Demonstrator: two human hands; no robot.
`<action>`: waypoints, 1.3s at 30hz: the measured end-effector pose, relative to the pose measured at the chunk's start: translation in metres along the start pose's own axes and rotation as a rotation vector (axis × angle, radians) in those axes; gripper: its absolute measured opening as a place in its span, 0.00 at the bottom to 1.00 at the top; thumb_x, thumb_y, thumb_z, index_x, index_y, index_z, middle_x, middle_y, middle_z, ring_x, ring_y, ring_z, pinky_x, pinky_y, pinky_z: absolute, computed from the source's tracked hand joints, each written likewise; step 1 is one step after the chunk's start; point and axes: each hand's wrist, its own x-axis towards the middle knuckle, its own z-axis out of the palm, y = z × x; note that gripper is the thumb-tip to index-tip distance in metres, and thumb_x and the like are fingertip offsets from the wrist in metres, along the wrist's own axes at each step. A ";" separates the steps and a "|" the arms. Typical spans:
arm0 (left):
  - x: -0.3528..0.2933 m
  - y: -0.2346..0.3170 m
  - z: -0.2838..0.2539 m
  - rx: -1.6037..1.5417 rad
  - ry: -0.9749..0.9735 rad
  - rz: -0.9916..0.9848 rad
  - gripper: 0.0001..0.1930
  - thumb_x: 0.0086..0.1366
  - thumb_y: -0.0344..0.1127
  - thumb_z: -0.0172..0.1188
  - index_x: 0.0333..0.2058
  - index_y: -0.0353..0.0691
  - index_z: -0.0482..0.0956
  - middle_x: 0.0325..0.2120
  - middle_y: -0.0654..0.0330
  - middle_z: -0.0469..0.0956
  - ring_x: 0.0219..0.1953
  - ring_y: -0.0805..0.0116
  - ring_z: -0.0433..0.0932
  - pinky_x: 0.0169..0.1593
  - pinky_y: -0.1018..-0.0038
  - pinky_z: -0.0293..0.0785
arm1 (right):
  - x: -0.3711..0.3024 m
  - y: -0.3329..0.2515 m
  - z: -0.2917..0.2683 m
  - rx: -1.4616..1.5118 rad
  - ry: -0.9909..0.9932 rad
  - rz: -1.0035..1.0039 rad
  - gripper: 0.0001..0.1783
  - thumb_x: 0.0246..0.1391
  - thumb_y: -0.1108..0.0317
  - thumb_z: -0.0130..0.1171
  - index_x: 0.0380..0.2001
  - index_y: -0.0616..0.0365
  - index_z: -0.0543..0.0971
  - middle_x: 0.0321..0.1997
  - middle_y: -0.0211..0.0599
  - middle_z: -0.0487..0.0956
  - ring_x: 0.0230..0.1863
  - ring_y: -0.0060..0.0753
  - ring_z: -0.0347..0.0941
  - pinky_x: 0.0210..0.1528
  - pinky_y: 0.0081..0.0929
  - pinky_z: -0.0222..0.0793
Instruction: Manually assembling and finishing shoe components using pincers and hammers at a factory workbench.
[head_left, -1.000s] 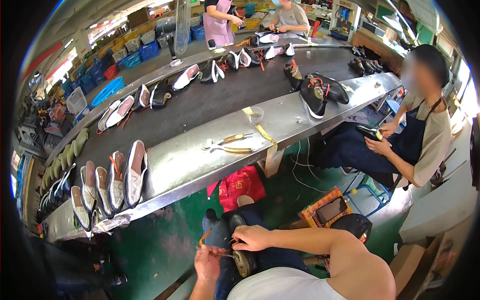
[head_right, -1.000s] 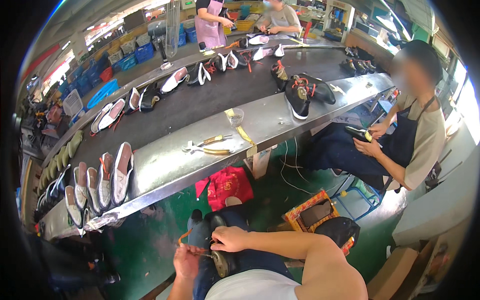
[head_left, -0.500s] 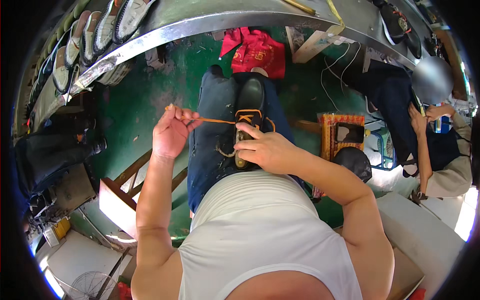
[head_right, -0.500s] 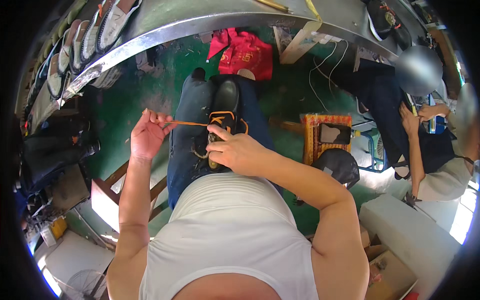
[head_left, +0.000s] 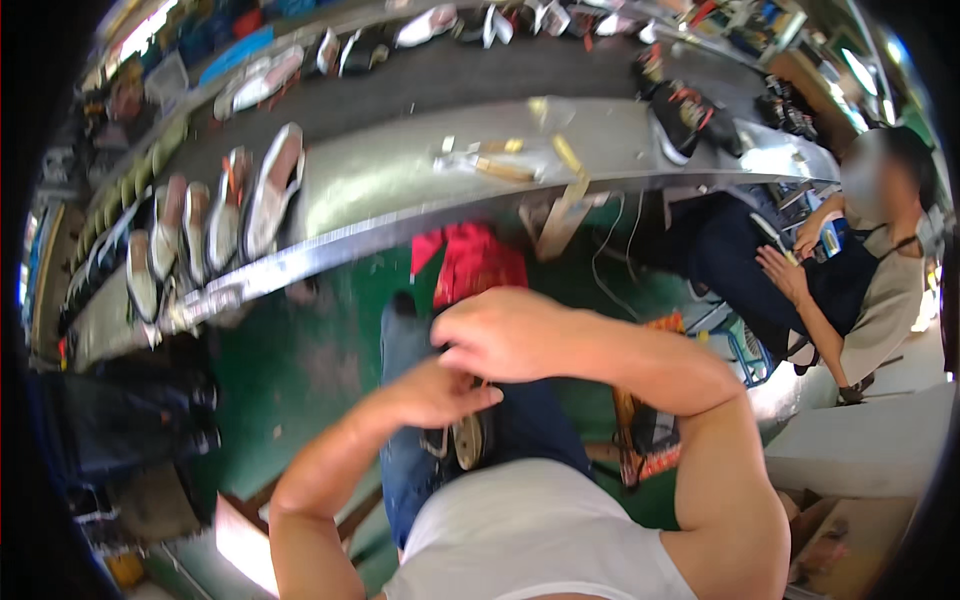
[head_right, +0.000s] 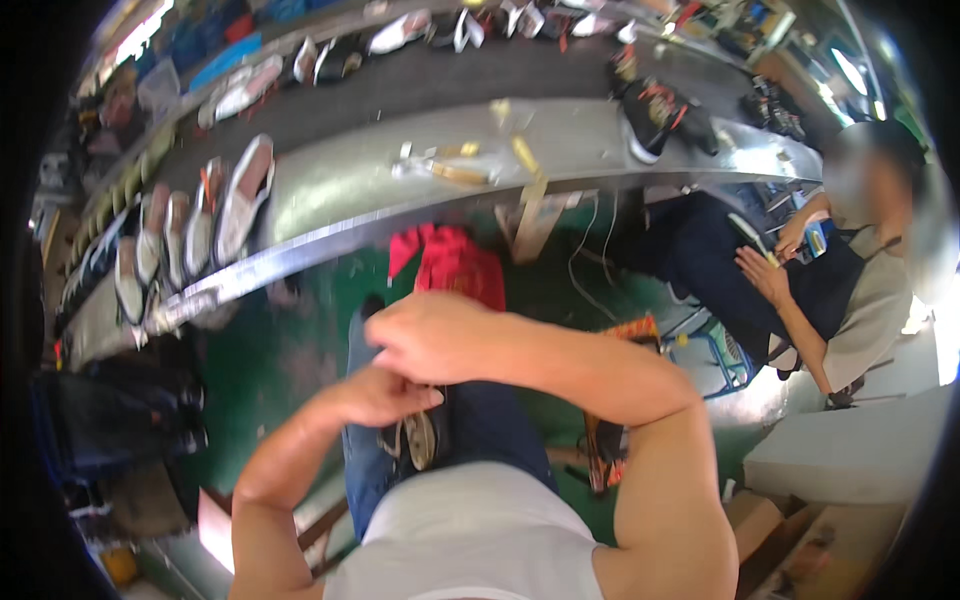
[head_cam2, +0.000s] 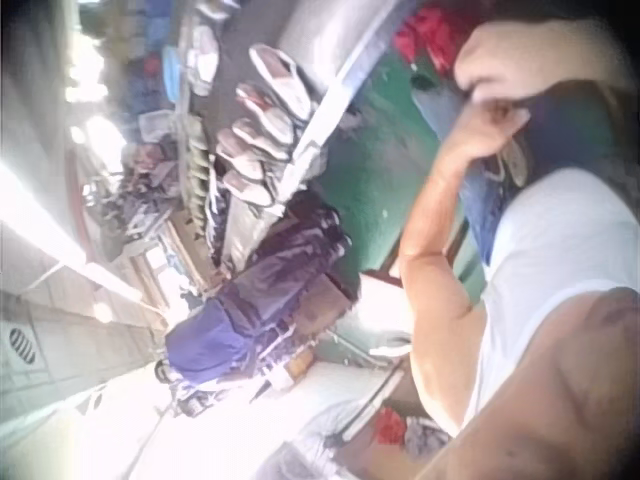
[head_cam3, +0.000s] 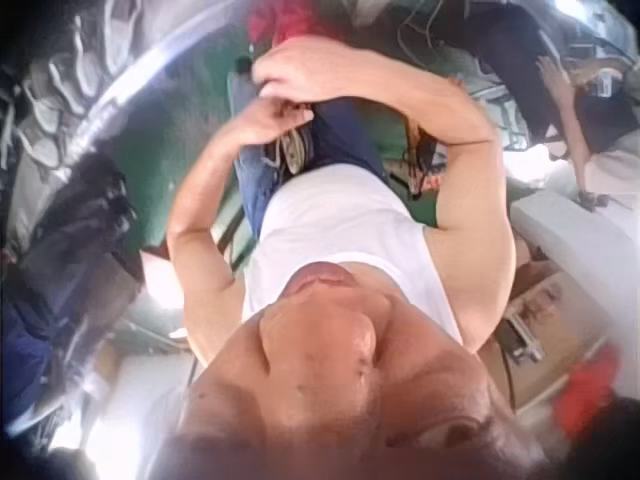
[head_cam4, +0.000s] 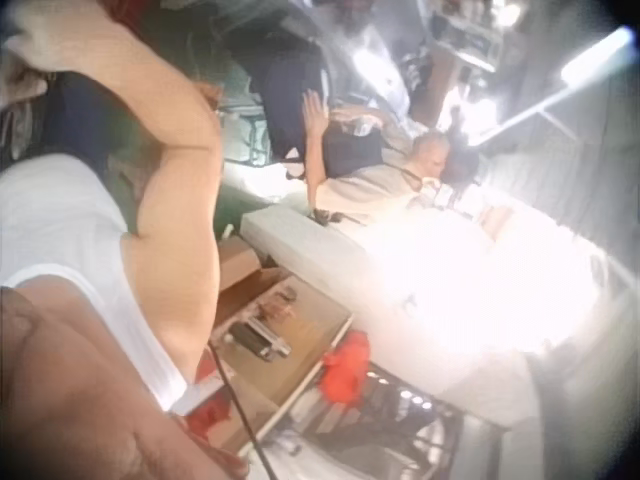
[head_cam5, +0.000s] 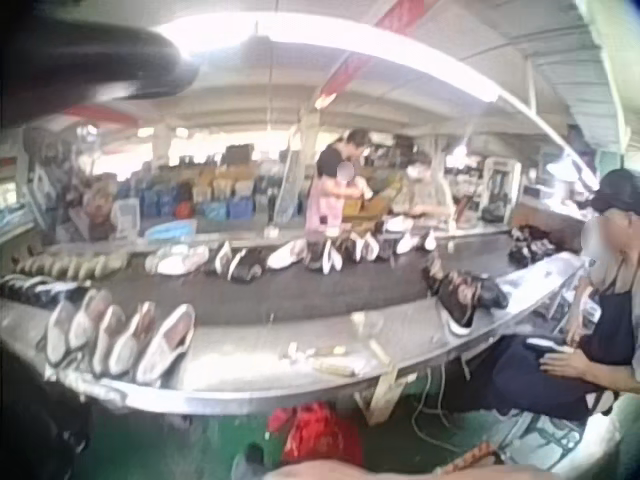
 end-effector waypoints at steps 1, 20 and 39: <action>0.005 0.011 -0.001 -0.018 0.049 0.089 0.13 0.67 0.38 0.60 0.46 0.38 0.78 0.34 0.60 0.77 0.37 0.67 0.76 0.42 0.68 0.73 | 0.015 0.003 0.007 0.070 0.061 -0.096 0.12 0.53 0.65 0.62 0.37 0.60 0.77 0.33 0.44 0.79 0.35 0.51 0.77 0.37 0.45 0.72; -0.007 -0.018 -0.017 0.873 0.683 0.778 0.18 0.51 0.33 0.66 0.43 0.39 0.81 0.37 0.60 0.79 0.37 0.62 0.79 0.38 0.69 0.76 | -0.039 0.077 0.079 1.051 -0.060 0.423 0.16 0.67 0.69 0.47 0.52 0.63 0.76 0.40 0.35 0.80 0.41 0.26 0.78 0.45 0.27 0.75; -0.018 -0.028 -0.026 0.835 0.629 0.763 0.18 0.45 0.28 0.64 0.39 0.36 0.80 0.35 0.55 0.76 0.33 0.55 0.80 0.35 0.66 0.78 | -0.006 0.077 0.083 0.724 -0.267 0.282 0.17 0.64 0.69 0.46 0.51 0.63 0.75 0.33 0.39 0.81 0.35 0.36 0.78 0.38 0.37 0.70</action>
